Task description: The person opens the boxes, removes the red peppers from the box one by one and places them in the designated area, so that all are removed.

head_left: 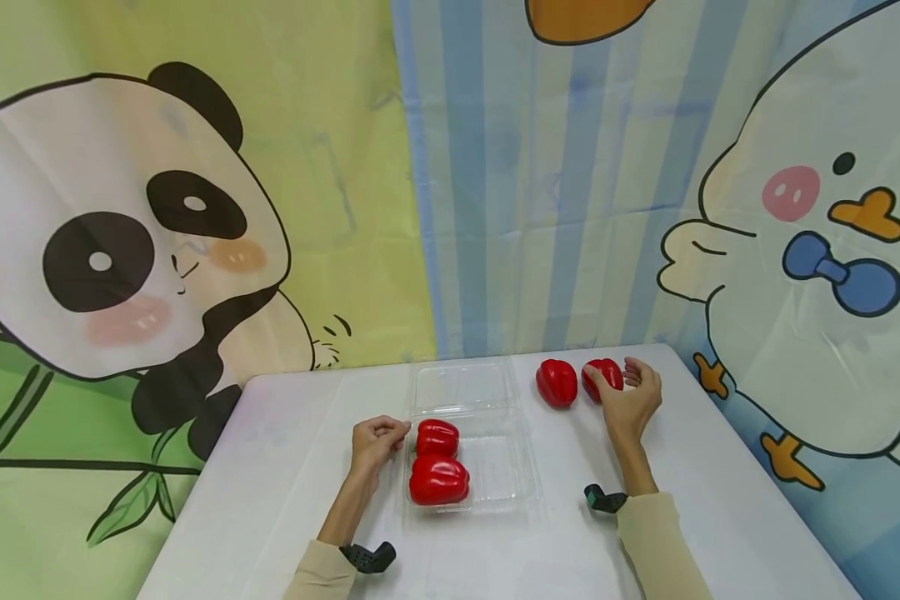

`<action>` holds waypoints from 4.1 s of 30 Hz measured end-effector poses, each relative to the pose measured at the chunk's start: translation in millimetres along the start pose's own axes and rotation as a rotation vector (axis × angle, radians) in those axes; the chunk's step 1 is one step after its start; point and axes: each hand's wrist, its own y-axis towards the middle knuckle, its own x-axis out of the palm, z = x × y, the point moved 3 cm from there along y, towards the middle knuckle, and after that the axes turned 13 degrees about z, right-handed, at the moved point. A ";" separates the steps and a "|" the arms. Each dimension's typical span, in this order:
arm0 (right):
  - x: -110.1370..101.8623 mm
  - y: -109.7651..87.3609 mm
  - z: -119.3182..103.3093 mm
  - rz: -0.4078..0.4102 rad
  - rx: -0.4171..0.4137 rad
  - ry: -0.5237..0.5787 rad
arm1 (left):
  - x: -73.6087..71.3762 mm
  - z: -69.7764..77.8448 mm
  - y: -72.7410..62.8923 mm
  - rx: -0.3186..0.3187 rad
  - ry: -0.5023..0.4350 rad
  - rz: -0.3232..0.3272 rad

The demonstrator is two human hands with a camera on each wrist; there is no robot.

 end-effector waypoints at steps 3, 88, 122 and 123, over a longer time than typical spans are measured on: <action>-0.9 0.9 -7.6 -0.024 -0.026 0.031 | -0.6 0.6 -0.3 0.006 -0.004 0.000; 4.8 -100.0 -72.0 -0.980 -0.145 0.353 | 1.0 1.8 -0.2 -0.013 -0.004 0.006; 4.0 -141.3 -87.9 -1.116 -0.162 0.356 | 1.2 -0.1 -1.3 -0.019 -0.010 0.009; 3.7 -142.5 -87.6 -1.118 -0.160 0.356 | 1.2 -0.2 -1.5 -0.022 -0.012 0.009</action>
